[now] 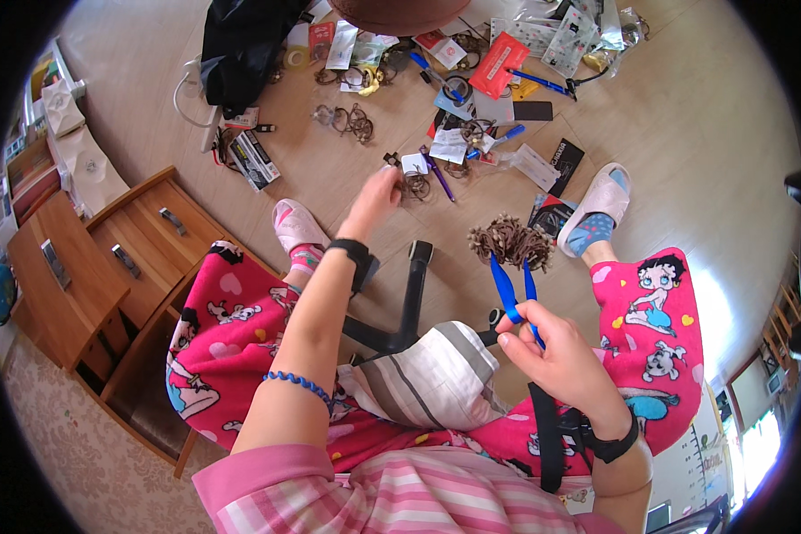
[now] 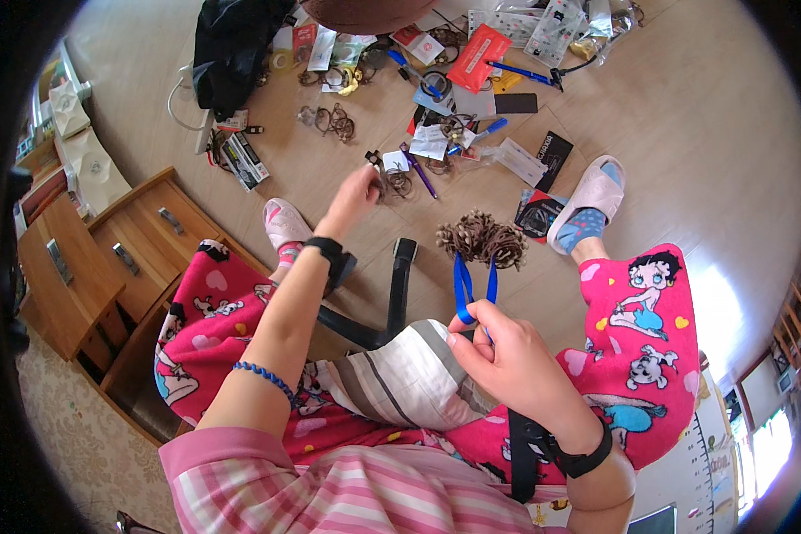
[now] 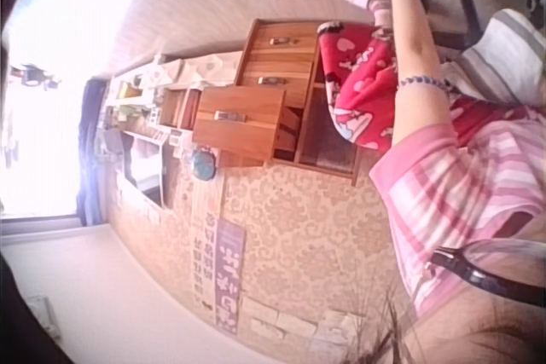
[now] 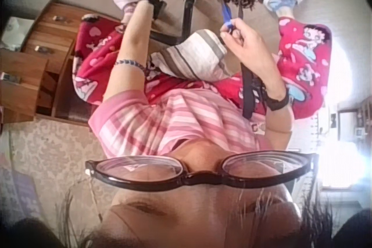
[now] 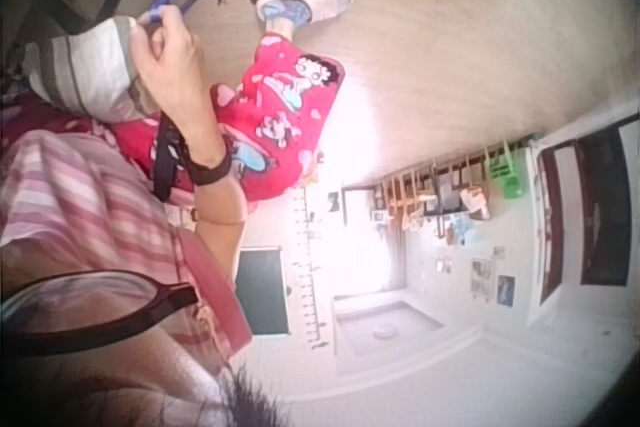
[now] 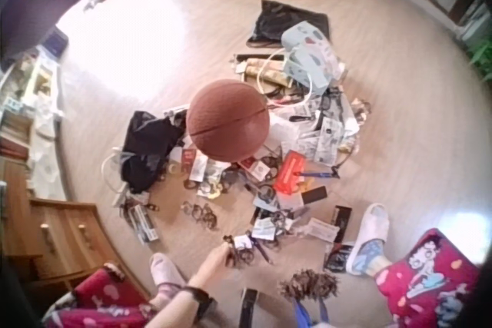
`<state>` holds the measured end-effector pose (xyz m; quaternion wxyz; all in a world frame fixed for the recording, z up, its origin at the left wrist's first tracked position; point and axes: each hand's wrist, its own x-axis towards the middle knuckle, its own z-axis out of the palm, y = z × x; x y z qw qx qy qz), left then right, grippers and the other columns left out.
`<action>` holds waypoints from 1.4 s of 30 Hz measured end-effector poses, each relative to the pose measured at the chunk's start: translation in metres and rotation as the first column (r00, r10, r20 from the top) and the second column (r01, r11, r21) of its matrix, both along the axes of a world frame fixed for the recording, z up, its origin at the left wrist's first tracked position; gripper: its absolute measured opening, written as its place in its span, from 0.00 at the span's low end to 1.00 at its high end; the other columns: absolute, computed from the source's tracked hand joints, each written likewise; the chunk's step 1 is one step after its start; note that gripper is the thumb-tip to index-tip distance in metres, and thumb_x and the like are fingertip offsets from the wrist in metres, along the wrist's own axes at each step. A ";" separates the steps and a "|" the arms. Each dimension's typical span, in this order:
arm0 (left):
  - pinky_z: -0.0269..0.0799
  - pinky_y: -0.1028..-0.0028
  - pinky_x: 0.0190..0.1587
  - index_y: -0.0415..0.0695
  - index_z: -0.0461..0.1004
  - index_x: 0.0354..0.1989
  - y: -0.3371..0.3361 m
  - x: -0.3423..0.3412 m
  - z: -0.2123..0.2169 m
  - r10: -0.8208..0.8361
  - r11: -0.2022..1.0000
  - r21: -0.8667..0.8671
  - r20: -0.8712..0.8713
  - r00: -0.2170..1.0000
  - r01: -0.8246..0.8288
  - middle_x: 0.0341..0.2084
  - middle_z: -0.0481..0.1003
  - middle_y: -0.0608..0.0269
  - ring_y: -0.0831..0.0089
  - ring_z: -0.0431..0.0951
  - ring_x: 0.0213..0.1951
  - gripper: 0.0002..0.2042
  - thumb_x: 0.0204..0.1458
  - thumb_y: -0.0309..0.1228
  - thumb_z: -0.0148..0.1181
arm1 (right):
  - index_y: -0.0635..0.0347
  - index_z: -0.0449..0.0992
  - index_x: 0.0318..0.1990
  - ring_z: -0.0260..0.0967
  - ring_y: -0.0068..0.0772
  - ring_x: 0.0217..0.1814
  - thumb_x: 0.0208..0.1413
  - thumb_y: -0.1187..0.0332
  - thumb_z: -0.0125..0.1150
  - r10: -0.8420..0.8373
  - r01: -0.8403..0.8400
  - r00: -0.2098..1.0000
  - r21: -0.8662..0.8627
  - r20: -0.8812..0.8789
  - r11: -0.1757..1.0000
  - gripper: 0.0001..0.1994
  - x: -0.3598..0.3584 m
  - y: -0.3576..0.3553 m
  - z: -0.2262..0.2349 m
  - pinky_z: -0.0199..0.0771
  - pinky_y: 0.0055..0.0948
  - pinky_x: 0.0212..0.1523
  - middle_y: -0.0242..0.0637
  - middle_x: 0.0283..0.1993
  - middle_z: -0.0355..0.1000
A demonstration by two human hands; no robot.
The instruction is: The person sits on the floor and assembles keychains by attaching small metal rings to a blue strap. They pick up rings from the floor, link them together, and connect them to the strap repeatedly.
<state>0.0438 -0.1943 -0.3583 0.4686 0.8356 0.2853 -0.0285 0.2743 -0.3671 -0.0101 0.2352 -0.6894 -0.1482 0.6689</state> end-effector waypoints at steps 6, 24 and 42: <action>0.68 0.57 0.38 0.41 0.63 0.37 -0.056 0.004 0.003 0.138 0.990 0.036 -0.082 0.987 -0.136 0.40 0.65 0.50 0.46 0.72 0.39 0.14 0.41 0.12 0.49 | 0.63 0.71 0.38 0.52 0.20 0.15 0.55 0.69 0.60 0.003 -0.003 1.000 0.007 -0.013 1.000 0.08 -0.003 -0.002 0.001 0.54 0.27 0.19 0.28 0.14 0.54; 0.70 0.64 0.42 0.40 0.68 0.39 -0.081 -0.001 -0.008 0.477 0.878 -0.001 -0.034 0.878 -0.478 0.35 0.69 0.52 0.52 0.72 0.39 0.15 0.41 0.16 0.57 | 0.65 0.70 0.39 0.51 0.22 0.16 0.55 0.69 0.59 0.023 -0.023 0.999 0.033 -0.023 0.999 0.09 -0.004 -0.001 -0.002 0.54 0.28 0.20 0.29 0.15 0.52; 0.73 0.61 0.37 0.43 0.67 0.36 -0.075 0.051 -0.027 0.124 0.959 0.281 -0.284 0.951 -0.042 0.39 0.69 0.58 0.56 0.73 0.39 0.13 0.41 0.20 0.58 | 0.66 0.70 0.39 0.53 0.15 0.20 0.55 0.72 0.60 0.010 -0.010 0.998 -0.001 -0.061 1.000 0.08 -0.004 -0.001 -0.001 0.56 0.23 0.22 0.25 0.17 0.56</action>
